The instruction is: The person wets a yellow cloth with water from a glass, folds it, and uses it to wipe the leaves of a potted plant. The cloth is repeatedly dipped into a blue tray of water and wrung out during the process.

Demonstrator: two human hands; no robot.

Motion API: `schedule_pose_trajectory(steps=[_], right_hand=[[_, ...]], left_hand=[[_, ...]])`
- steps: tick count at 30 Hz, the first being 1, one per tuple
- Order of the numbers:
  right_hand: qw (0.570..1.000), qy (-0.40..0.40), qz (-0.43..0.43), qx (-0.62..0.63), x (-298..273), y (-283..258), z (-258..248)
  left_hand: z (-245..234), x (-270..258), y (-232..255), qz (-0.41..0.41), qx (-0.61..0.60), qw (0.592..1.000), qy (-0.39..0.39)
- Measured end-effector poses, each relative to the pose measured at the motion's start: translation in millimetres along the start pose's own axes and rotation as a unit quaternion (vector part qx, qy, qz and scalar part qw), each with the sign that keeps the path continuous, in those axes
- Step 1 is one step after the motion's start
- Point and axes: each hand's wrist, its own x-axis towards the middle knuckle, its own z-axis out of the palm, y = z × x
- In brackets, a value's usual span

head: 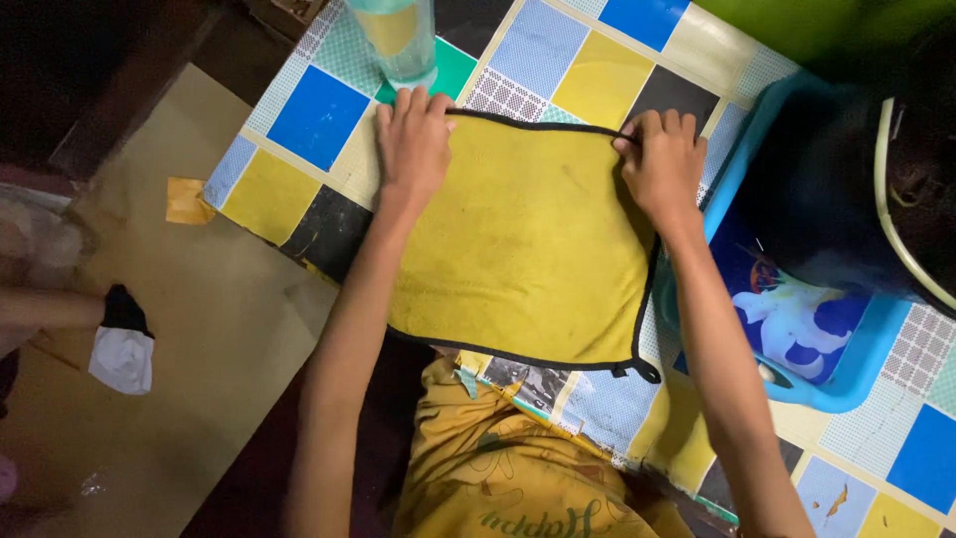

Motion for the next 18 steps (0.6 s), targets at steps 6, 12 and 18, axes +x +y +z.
schedule_pose_trajectory(steps=[6, 12, 18], right_hand=[[0.998, 0.054, -0.029, 0.012, 15, -2, -41], [0.966, 0.216, -0.090, 0.111, 17, -34, -115], [0.949, 0.221, -0.101, 0.199, -10, -55, -155]], left_hand=[[-47, 0, 6, -0.012, -0.048, 0.997, 0.061], [-95, 18, 17, -0.022, -0.087, 0.964, 0.252], [-156, 6, 29, -0.011, -0.131, 0.938, 0.321]])
